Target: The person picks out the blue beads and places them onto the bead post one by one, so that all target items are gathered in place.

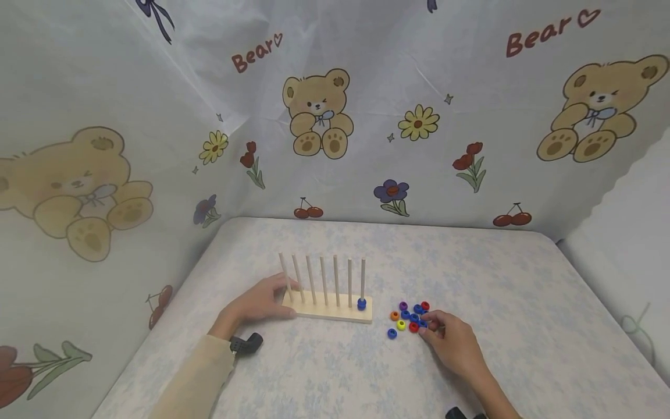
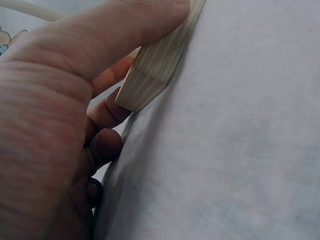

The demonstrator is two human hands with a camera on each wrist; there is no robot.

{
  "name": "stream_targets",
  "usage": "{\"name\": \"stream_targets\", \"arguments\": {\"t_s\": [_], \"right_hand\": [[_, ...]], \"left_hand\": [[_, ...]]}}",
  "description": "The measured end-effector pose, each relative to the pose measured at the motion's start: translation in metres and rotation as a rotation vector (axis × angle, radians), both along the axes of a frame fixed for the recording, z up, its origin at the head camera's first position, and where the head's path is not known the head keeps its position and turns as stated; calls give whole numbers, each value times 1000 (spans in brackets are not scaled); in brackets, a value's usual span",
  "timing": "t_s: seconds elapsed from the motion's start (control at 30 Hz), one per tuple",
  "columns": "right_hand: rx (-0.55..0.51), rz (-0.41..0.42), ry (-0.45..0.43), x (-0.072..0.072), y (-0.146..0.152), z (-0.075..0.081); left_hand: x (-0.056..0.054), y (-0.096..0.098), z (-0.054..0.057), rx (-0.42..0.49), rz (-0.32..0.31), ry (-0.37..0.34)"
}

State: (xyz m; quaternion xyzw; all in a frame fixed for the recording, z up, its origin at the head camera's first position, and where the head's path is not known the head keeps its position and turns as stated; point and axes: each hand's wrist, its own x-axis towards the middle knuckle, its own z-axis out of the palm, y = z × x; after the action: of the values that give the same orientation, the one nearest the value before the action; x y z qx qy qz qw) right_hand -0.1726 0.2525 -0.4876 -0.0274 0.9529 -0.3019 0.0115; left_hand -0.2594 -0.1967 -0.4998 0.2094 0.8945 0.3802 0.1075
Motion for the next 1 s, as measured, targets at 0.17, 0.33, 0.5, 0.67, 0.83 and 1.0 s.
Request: {"name": "stream_targets", "arguments": {"t_s": [0.17, 0.33, 0.5, 0.67, 0.83, 1.0], "right_hand": [[-1, -8, -11, 1, -1, 1], [7, -25, -32, 2, -2, 3], [11, -28, -32, 3, -3, 7], [21, -31, -23, 3, -3, 11], [19, -24, -2, 4, -2, 15], [-10, -21, 13, 5, -3, 20]], "left_hand": [[0, 0, -2, -6, 0, 6], [0, 0, -2, -8, 1, 13], [1, 0, -1, 2, 1, 15], [0, 0, -1, 8, -2, 17], [0, 0, -2, 6, 0, 13], [0, 0, -2, -4, 1, 16]]}}
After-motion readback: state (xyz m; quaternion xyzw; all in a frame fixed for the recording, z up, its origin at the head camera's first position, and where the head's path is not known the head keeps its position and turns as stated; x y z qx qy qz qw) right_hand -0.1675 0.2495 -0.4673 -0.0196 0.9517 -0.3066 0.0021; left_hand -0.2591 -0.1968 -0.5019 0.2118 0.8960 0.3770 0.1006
